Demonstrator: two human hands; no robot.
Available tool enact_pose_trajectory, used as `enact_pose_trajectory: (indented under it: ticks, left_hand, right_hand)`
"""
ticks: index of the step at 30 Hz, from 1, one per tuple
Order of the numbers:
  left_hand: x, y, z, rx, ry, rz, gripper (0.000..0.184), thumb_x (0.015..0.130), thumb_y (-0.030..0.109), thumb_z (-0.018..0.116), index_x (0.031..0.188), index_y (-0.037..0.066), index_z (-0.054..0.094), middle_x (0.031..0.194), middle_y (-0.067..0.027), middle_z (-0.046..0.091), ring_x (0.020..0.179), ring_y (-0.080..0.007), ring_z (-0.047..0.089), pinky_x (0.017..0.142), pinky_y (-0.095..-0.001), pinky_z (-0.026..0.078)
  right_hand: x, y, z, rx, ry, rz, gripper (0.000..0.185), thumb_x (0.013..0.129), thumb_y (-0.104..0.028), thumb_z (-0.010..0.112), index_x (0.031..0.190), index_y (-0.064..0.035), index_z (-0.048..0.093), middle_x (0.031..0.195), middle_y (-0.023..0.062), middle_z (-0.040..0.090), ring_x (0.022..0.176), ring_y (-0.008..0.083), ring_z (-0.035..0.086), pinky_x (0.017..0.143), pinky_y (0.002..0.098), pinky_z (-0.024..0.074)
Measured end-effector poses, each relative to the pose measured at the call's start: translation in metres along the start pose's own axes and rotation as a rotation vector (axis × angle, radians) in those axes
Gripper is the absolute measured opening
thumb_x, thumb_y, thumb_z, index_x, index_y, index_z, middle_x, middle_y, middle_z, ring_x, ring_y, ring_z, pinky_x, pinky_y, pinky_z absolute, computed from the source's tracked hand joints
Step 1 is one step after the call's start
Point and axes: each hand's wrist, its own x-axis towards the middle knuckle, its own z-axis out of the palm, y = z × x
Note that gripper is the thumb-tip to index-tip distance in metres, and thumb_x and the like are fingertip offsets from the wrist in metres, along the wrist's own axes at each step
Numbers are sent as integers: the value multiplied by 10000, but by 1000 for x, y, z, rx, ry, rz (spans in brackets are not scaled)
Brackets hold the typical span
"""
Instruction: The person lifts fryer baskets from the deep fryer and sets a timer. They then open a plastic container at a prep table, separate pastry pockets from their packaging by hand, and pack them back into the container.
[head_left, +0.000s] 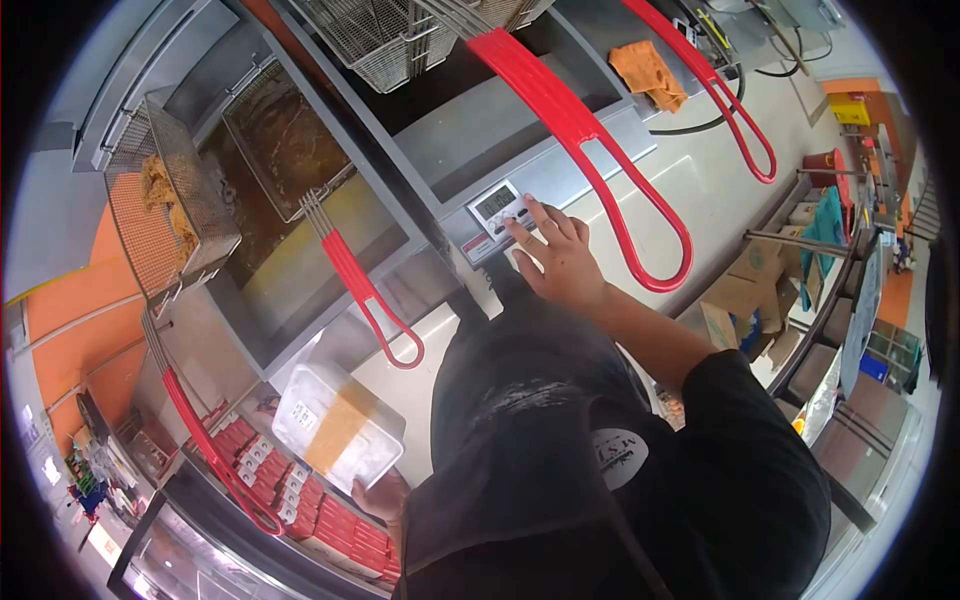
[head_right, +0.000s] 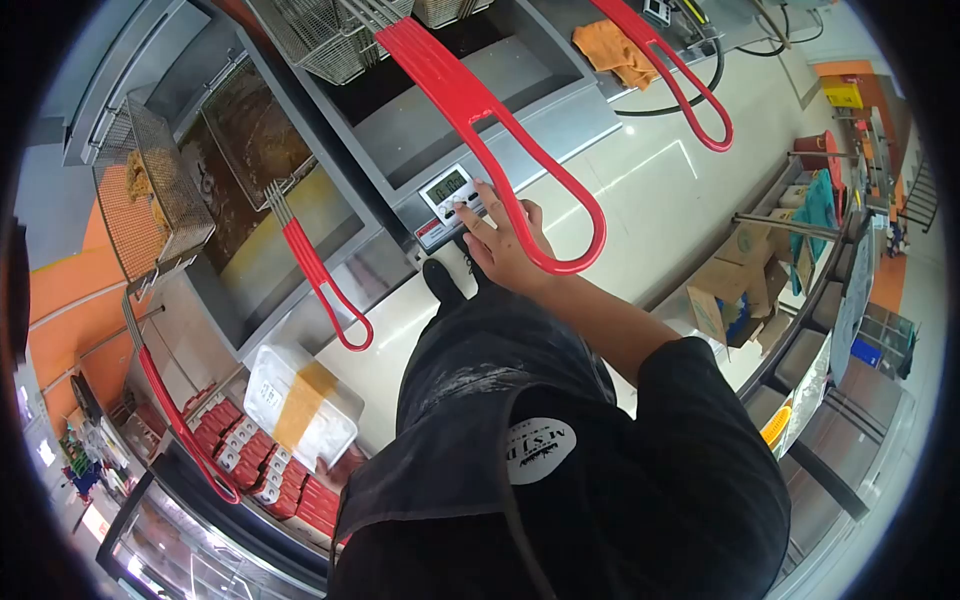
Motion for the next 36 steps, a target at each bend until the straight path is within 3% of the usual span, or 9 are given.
enact_pose_trajectory:
  ticks: [11,18,21,36]
  left_hand:
    - [-10,-19,19,101,198,144,763,849,251,705,1490,4,372,1452,-182,507,1325,-329,512,1129,-483,423]
    - [-9,-23,18,111,312,81,783,810,237,745,1480,42,390,1437,-164,509,1333,-319,501,1118,-458,432]
    - [-8,-28,17,89,297,62,792,811,245,744,1489,54,381,1447,-159,497,1335,-314,495,1116,-451,435]
    - [-8,-31,-2,150,300,55,785,830,255,730,1501,66,368,1433,-133,513,1313,-305,515,1086,-467,457]
  right_hand:
    - [0,0,-8,3,-49,-17,459,909,-230,658,1355,-134,602,1487,143,491,1303,307,491,1015,482,327]
    - [7,-4,-11,-66,-89,18,380,920,-243,644,1282,-125,627,1441,80,560,1293,294,505,1014,497,332]
    - [11,-6,-15,-34,-87,24,416,878,-215,679,1276,-97,646,1410,101,575,1231,288,558,979,530,377]
    - [14,-5,-22,-21,-153,36,442,882,-180,654,1317,-103,634,1451,111,548,1320,326,506,1034,625,325]
